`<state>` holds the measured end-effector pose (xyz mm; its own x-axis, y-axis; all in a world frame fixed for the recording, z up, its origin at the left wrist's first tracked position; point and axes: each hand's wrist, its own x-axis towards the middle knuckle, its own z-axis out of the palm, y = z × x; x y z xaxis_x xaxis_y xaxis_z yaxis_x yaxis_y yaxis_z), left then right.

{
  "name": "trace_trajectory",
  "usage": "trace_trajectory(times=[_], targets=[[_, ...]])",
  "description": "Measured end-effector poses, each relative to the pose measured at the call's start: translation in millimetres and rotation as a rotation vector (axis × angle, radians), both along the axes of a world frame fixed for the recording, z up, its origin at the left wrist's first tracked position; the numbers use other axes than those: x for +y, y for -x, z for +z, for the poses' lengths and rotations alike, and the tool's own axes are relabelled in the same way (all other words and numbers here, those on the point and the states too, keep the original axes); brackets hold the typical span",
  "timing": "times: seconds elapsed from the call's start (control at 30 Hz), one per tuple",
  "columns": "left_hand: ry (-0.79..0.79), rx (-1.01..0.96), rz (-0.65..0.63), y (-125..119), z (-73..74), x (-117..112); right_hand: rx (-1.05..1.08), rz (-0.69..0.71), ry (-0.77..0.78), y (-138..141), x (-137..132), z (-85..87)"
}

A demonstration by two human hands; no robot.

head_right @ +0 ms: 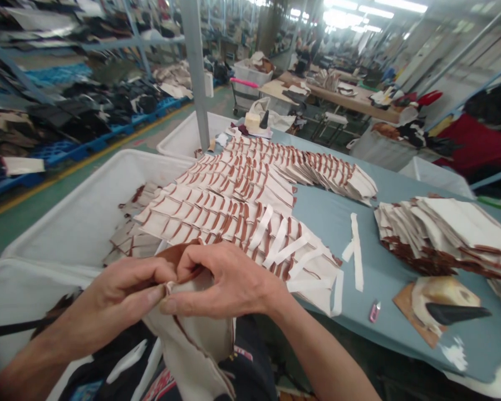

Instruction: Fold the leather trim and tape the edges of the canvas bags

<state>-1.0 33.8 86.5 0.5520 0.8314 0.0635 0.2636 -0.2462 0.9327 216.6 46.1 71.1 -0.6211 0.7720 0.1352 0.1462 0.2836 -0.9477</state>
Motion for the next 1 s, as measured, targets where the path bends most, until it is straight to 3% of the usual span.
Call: trace_trajectory(times=[0.17, 0.3, 0.4, 0.53, 0.63, 0.77, 1.0], targets=[[0.113, -0.112, 0.024, 1.3, -6.7, -3.1, 0.107, 0.088, 0.174, 3.6, 1.8, -8.3], [0.156, -0.144, 0.042, 2.7, -11.2, -5.7, 0.126, 0.082, 0.199, 3.9, -0.4, -11.1], [0.147, -0.13, 0.039, 3.4, -10.7, -7.1, 0.043, 0.041, 0.093, 2.2, -3.7, -7.2], [0.078, 0.007, 0.089, 4.2, -5.0, -11.1, -0.124, -0.066, -0.22, -1.1, -8.9, 2.7], [0.003, 0.133, 0.12, 4.7, 0.6, -15.5, -0.203, -0.074, -0.363, -2.6, -11.5, 9.8], [-0.083, 0.212, 0.153, 4.3, 4.3, -20.3, -0.269, -0.072, -0.399, -1.1, -12.9, 15.3], [-0.21, 0.238, 0.195, -0.8, 1.9, -26.9, -0.331, -0.117, -0.294, 5.0, -21.1, 19.9]])
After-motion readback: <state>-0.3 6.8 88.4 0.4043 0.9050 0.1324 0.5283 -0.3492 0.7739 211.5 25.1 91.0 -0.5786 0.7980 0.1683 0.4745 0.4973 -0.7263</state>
